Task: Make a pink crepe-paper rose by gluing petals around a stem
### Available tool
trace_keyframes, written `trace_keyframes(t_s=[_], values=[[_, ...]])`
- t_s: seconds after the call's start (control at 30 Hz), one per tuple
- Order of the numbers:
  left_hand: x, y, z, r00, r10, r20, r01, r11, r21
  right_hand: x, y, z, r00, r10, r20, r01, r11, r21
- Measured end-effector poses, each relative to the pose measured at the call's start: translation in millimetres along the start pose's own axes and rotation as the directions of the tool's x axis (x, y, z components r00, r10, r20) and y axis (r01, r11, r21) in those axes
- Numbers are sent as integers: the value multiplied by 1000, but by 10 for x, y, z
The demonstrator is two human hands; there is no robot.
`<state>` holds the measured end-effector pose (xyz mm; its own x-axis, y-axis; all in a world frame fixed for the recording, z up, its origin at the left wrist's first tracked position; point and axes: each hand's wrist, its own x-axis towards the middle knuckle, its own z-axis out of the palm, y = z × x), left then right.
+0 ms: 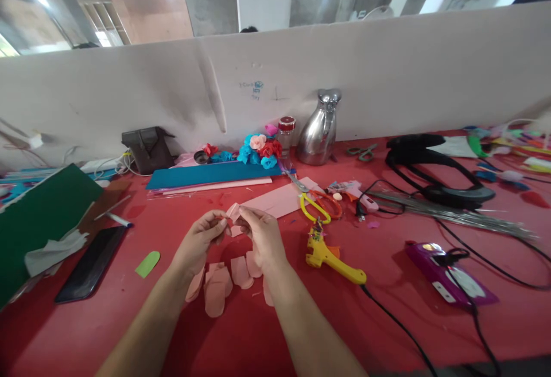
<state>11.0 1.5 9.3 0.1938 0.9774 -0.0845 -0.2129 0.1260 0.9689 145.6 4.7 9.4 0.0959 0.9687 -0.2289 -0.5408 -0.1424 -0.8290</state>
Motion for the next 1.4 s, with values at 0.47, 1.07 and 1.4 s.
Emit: trace_keyframes(t_s=[0.47,1.07,1.4], values=[[8,4,-22,1000,-4,13,4,1000,-10,4,-3,-7,1000,-10,12,10,1000,-4],[14,4,-21,1000,1,31,-2,1000,27,21,-62,-55,988,-64,140,83,987,-135],[-7,-3,-19,1000,-17,26,17,1000,-20,11,-96,-35,983,-173,59,182,956,-231]])
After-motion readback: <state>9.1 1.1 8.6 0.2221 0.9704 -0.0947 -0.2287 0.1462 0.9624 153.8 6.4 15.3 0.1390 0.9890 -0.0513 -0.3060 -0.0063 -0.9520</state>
